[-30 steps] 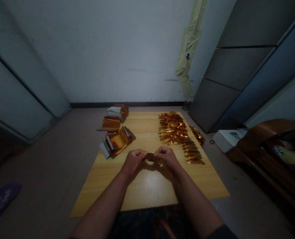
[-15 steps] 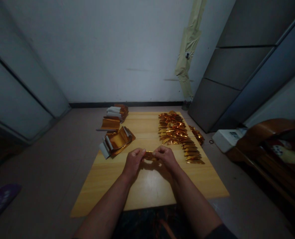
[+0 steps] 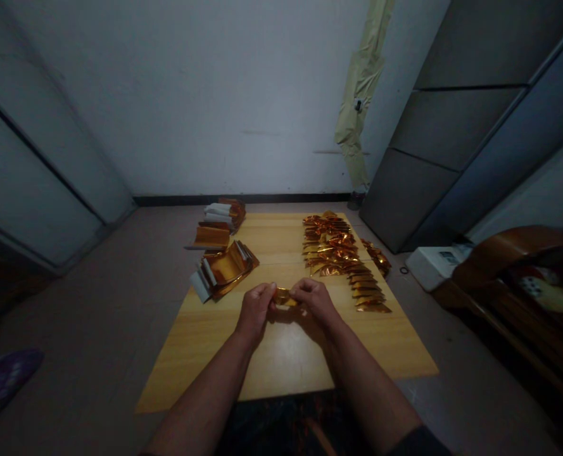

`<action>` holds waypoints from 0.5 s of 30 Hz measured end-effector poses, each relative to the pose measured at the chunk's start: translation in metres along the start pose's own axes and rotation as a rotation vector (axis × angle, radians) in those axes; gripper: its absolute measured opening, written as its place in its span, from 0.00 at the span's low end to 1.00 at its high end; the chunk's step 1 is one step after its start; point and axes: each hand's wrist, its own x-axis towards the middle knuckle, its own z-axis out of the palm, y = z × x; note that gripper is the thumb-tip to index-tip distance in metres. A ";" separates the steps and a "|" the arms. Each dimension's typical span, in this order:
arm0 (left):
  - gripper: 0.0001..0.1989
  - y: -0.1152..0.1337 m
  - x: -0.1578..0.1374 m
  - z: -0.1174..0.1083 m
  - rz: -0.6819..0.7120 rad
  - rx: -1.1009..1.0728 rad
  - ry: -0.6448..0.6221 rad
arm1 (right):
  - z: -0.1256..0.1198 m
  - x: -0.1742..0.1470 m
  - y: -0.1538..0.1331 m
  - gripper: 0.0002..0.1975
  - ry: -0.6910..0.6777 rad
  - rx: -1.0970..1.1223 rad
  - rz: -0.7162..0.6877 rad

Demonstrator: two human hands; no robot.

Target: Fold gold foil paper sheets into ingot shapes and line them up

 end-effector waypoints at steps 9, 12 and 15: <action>0.22 -0.010 0.007 -0.007 -0.171 -0.098 -0.168 | -0.004 0.007 0.010 0.05 0.012 -0.109 0.046; 0.19 -0.004 0.009 -0.010 -0.277 -0.067 -0.201 | -0.003 0.011 0.015 0.05 0.026 -0.137 0.038; 0.18 0.002 0.013 -0.012 -0.337 -0.002 -0.181 | -0.001 0.014 0.015 0.04 0.050 -0.210 0.036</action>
